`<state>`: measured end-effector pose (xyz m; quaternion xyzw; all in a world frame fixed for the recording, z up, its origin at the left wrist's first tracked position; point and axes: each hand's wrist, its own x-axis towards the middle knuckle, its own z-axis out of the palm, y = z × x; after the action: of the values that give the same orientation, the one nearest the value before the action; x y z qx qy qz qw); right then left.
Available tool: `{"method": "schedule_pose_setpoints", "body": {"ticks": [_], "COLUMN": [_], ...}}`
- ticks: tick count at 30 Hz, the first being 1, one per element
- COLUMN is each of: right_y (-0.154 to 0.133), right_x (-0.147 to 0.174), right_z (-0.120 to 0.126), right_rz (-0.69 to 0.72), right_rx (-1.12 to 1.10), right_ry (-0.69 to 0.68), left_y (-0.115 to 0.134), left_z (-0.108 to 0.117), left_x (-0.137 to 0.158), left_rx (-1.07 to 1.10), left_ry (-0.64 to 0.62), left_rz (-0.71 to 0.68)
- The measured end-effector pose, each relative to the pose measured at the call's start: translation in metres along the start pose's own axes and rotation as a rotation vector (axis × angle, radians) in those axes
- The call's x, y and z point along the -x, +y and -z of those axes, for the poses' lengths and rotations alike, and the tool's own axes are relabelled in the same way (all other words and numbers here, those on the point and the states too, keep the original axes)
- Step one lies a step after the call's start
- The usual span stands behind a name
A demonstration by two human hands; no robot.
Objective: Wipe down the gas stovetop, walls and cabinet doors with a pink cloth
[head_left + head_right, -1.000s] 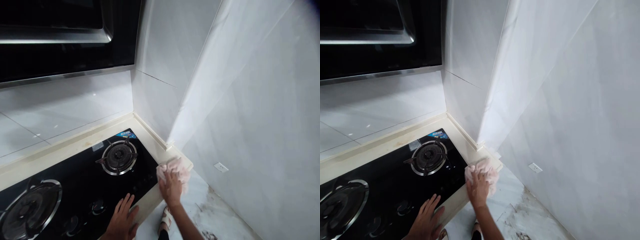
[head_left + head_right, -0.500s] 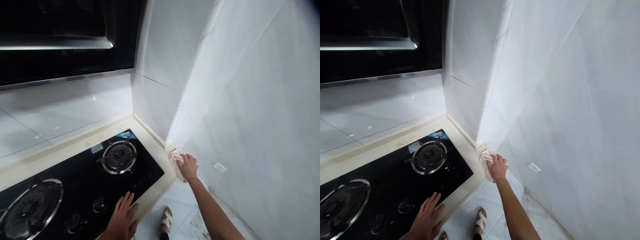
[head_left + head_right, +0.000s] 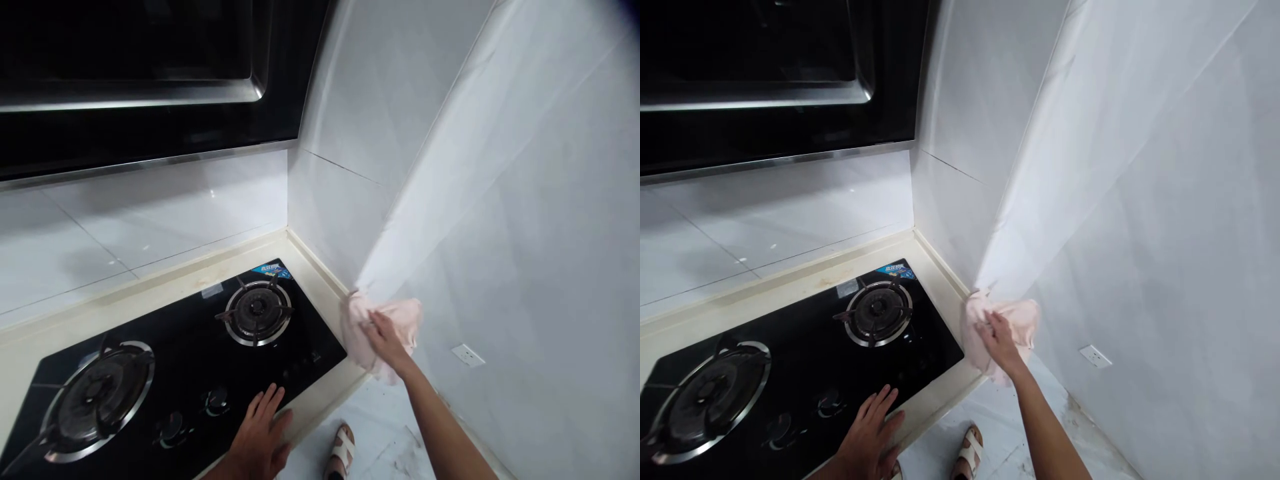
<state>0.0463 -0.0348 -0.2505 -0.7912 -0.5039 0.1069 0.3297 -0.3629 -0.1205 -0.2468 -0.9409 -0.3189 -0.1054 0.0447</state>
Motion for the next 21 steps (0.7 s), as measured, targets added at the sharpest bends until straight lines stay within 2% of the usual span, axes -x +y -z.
{"method": "schedule_pose_setpoints", "body": {"ticks": [3,5,10,13,16,19,21], "right_y": [-0.034,-0.054,-0.112,-0.156,-0.189,-0.185,-0.159], "right_x": [0.017,0.021,0.037,0.08,0.131,0.15,0.136], "right_z": [-0.024,-0.033,-0.052,-0.068,-0.082,-0.085,-0.076], "right_rz": [0.066,0.07,0.231,0.351,0.515,0.574,0.474], "right_rx": [0.091,0.141,0.062,0.044,-0.017,-0.028,0.061], "right_ry": [-0.11,-0.13,-0.216,-0.271,-0.366,-0.419,-0.368], "left_y": [0.002,0.003,0.003,0.004,0.007,0.006,0.005], "left_z": [0.004,0.005,0.001,-0.002,-0.002,-0.001,-0.001], "left_x": [-0.001,-0.002,-0.002,0.001,0.005,0.007,0.007], "left_rx": [0.027,0.042,0.078,0.096,0.132,0.156,0.154], "left_ry": [-0.012,-0.032,-0.046,-0.017,0.08,0.146,0.134], "left_rz": [0.011,0.022,0.032,0.053,0.068,0.054,0.052]}}
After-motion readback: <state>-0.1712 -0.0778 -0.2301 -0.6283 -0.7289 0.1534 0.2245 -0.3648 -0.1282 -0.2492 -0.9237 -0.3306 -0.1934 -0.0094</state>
